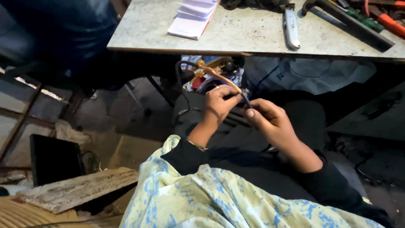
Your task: The person strips the insulation from the ends of several electrical wires using a tool and their hands.
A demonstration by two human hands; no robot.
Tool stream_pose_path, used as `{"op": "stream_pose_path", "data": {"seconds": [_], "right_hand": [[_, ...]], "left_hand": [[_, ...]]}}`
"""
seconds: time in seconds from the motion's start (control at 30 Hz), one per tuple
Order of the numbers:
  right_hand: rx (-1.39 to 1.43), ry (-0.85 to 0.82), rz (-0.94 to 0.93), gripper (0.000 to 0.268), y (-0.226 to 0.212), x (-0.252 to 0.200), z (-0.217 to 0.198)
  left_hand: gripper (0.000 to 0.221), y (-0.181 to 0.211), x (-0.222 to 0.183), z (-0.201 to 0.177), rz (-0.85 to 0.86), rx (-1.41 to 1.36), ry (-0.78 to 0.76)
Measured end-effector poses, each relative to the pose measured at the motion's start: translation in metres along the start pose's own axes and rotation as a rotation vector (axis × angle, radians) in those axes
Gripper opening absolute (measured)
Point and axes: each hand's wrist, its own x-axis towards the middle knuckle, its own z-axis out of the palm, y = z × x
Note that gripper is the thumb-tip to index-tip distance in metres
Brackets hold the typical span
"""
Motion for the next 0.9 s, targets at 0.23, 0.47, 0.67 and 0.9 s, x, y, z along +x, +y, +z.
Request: {"op": "stream_pose_path", "data": {"seconds": [0.23, 0.47, 0.67, 0.9], "right_hand": [[0.066, -0.067, -0.011, 0.021, 0.001, -0.004, -0.001], [0.015, 0.010, -0.035, 0.021, 0.000, -0.007, -0.004], [-0.118, -0.135, 0.029, 0.022, 0.000, -0.009, -0.010], [0.390, -0.261, 0.184, 0.048, -0.030, -0.018, 0.005]], "left_hand": [[0.028, 0.007, -0.011, 0.007, -0.166, 0.114, -0.050], [0.071, 0.010, -0.004, -0.015, -0.061, -0.652, -0.379], [0.053, 0.079, -0.017, -0.056, -0.171, -1.467, -0.229], [0.029, 0.083, -0.033, -0.042, -0.060, -1.757, -0.360]]}}
